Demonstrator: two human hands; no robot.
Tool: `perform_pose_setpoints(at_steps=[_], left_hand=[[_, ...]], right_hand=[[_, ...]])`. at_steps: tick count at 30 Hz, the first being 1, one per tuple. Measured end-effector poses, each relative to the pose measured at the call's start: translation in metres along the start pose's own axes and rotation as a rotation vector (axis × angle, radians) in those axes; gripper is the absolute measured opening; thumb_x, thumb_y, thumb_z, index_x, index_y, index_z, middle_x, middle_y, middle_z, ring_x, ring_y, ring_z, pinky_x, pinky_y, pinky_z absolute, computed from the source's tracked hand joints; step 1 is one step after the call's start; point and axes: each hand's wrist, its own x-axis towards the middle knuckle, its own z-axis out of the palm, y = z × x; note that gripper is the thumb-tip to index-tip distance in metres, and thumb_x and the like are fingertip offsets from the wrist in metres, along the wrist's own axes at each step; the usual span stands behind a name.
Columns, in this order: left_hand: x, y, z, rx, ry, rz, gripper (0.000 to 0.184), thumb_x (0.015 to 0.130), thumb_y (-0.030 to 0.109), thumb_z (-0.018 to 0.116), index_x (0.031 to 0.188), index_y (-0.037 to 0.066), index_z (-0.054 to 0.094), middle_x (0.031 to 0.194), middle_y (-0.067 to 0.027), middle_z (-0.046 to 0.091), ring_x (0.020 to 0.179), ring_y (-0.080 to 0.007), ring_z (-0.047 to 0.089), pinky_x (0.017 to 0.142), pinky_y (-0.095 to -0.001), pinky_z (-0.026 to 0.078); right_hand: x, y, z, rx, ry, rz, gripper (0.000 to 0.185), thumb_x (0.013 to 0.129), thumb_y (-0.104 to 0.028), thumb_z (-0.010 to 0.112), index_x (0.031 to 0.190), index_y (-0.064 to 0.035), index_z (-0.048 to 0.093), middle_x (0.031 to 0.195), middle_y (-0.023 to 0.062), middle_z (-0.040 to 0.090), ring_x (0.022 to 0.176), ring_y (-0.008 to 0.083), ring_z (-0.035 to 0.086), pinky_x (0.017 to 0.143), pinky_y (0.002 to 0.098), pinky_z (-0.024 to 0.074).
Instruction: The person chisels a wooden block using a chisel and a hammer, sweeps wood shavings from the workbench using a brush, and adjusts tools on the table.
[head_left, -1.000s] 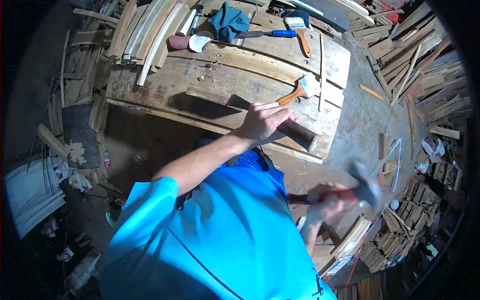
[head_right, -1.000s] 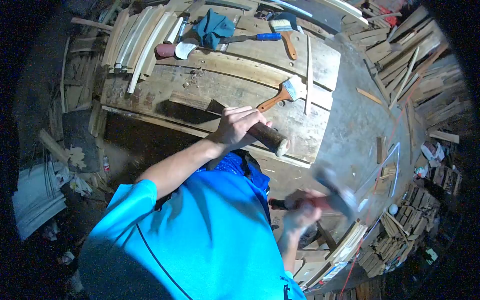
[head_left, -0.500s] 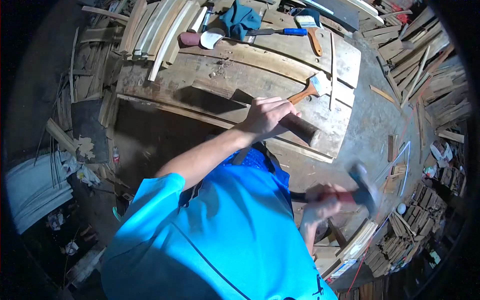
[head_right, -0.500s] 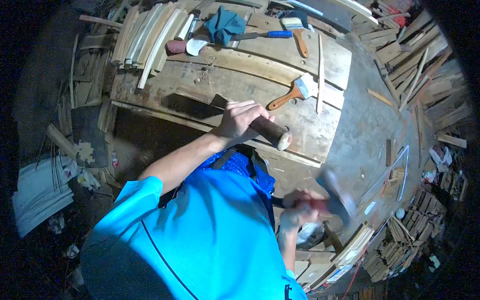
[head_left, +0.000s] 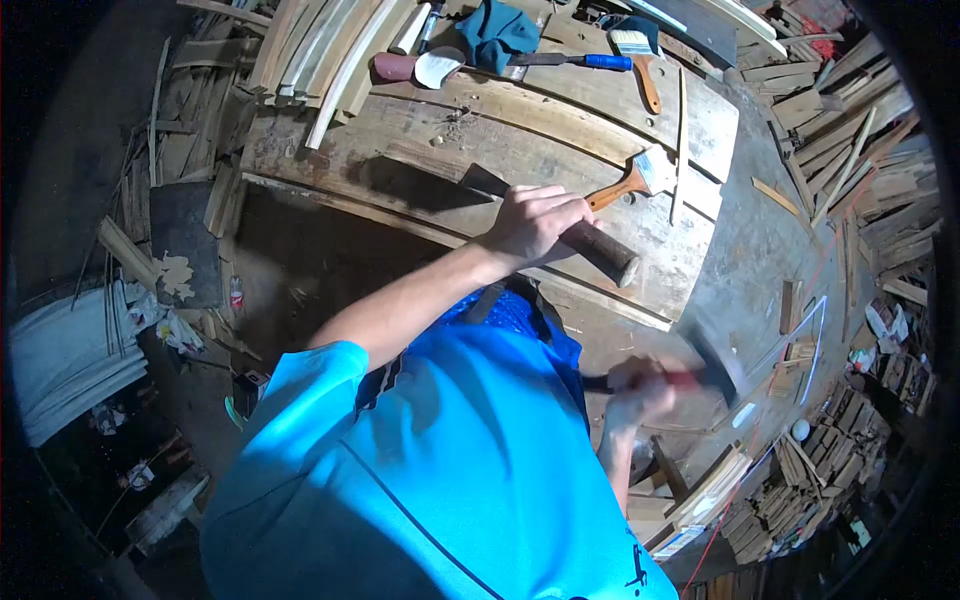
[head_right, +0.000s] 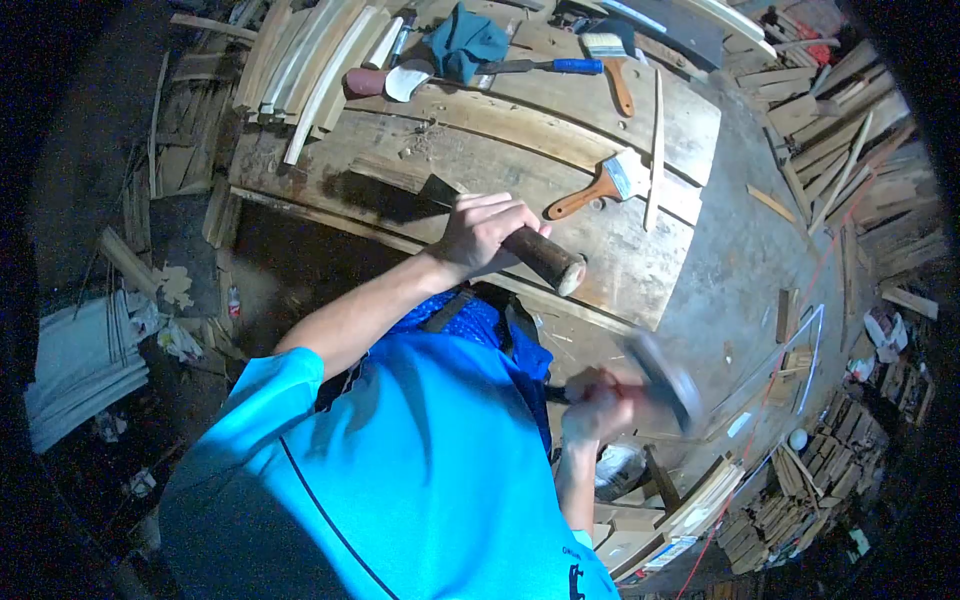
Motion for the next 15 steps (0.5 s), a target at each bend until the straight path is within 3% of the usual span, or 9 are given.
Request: perform_pose_setpoints(at_steps=[1,2,5,6,8,9,10,13,15], left_hand=[[-0.001,0.001,0.003,0.024,-0.001,0.014,0.024,0.082,0.014,0.081,0.073,0.011,0.059,0.064,-0.0058,0.061,0.058,-0.0253,0.063,0.052,-0.0371,0.047],[-0.004,-0.002,0.002,0.038,-0.009,0.001,0.023,0.082,0.014,0.08,0.072,0.011,0.059,0.065,-0.0056,0.061,0.058,-0.0251,0.063,0.053,-0.037,0.048],[0.0,-0.004,-0.004,0.049,0.014,-0.022,0.02,0.082,0.015,0.079,0.074,0.012,0.061,0.066,-0.0048,0.063,0.059,-0.0242,0.065,0.054,-0.0362,0.049],[-0.003,-0.002,-0.003,0.04,-0.002,-0.026,0.017,0.082,0.016,0.079,0.076,0.012,0.063,0.068,-0.0041,0.064,0.061,-0.0233,0.066,0.055,-0.0358,0.051],[0.002,0.001,0.007,0.016,0.02,0.045,0.025,0.081,0.014,0.081,0.071,0.01,0.058,0.063,-0.0067,0.06,0.055,-0.0265,0.063,0.051,-0.0371,0.048],[-0.002,0.002,0.007,0.017,0.001,0.026,0.025,0.081,0.014,0.081,0.071,0.01,0.058,0.062,-0.0068,0.06,0.055,-0.0266,0.063,0.051,-0.0372,0.048],[-0.005,-0.002,0.004,0.024,-0.01,0.006,0.025,0.081,0.013,0.081,0.071,0.01,0.058,0.062,-0.007,0.06,0.054,-0.0268,0.063,0.051,-0.0373,0.048],[-0.001,0.008,-0.014,-0.023,-0.024,0.008,0.019,0.078,0.012,0.08,0.073,0.012,0.062,0.065,-0.0053,0.061,0.056,-0.0234,0.063,0.052,-0.036,0.048],[0.005,0.018,-0.027,-0.096,-0.01,0.051,0.022,0.075,0.01,0.081,0.072,0.011,0.06,0.064,-0.0059,0.059,0.054,-0.0241,0.062,0.05,-0.0358,0.046]], right_hand=[[0.005,-0.002,-0.003,-0.367,-0.137,0.103,0.042,0.107,-0.044,0.054,0.089,-0.0059,0.05,0.057,0.0031,0.047,0.045,0.0113,0.047,0.041,0.0257,0.0373],[0.008,-0.004,-0.002,-0.396,-0.066,0.197,0.049,0.105,-0.05,0.054,0.085,-0.0069,0.046,0.055,0.0026,0.044,0.044,0.0136,0.046,0.041,0.0269,0.0363],[-0.005,0.015,-0.007,0.274,0.108,-0.052,0.047,0.106,-0.046,0.053,0.081,-0.0078,0.043,0.054,0.0015,0.042,0.044,0.014,0.046,0.041,0.0276,0.036],[-0.008,0.016,-0.01,0.263,0.022,0.043,0.04,0.107,-0.037,0.051,0.081,-0.0073,0.046,0.054,0.0017,0.044,0.044,0.0132,0.047,0.041,0.0276,0.0368],[0.004,0.017,-0.01,-0.054,-0.055,0.155,0.032,0.108,-0.025,0.048,0.083,-0.0062,0.05,0.055,0.0018,0.047,0.045,0.0108,0.048,0.041,0.027,0.0376],[0.01,0.003,0.001,-0.361,-0.043,0.205,0.029,0.108,-0.023,0.048,0.085,-0.0056,0.053,0.055,0.0016,0.049,0.046,0.0092,0.049,0.042,0.0264,0.0375],[0.009,0.014,-0.01,-0.326,0.0,0.173,0.025,0.109,-0.02,0.047,0.09,-0.005,0.055,0.057,0.0013,0.052,0.047,0.0069,0.049,0.042,0.0249,0.0377],[0.01,0.014,-0.021,0.046,0.121,0.142,0.03,0.11,-0.032,0.051,0.098,-0.0037,0.052,0.057,0.0008,0.049,0.044,0.0089,0.047,0.039,0.0257,0.0381],[0.019,0.006,-0.02,0.043,0.155,0.205,0.036,0.11,-0.037,0.049,0.097,-0.0038,0.05,0.056,0.0006,0.046,0.042,0.0091,0.044,0.038,0.0258,0.036]])
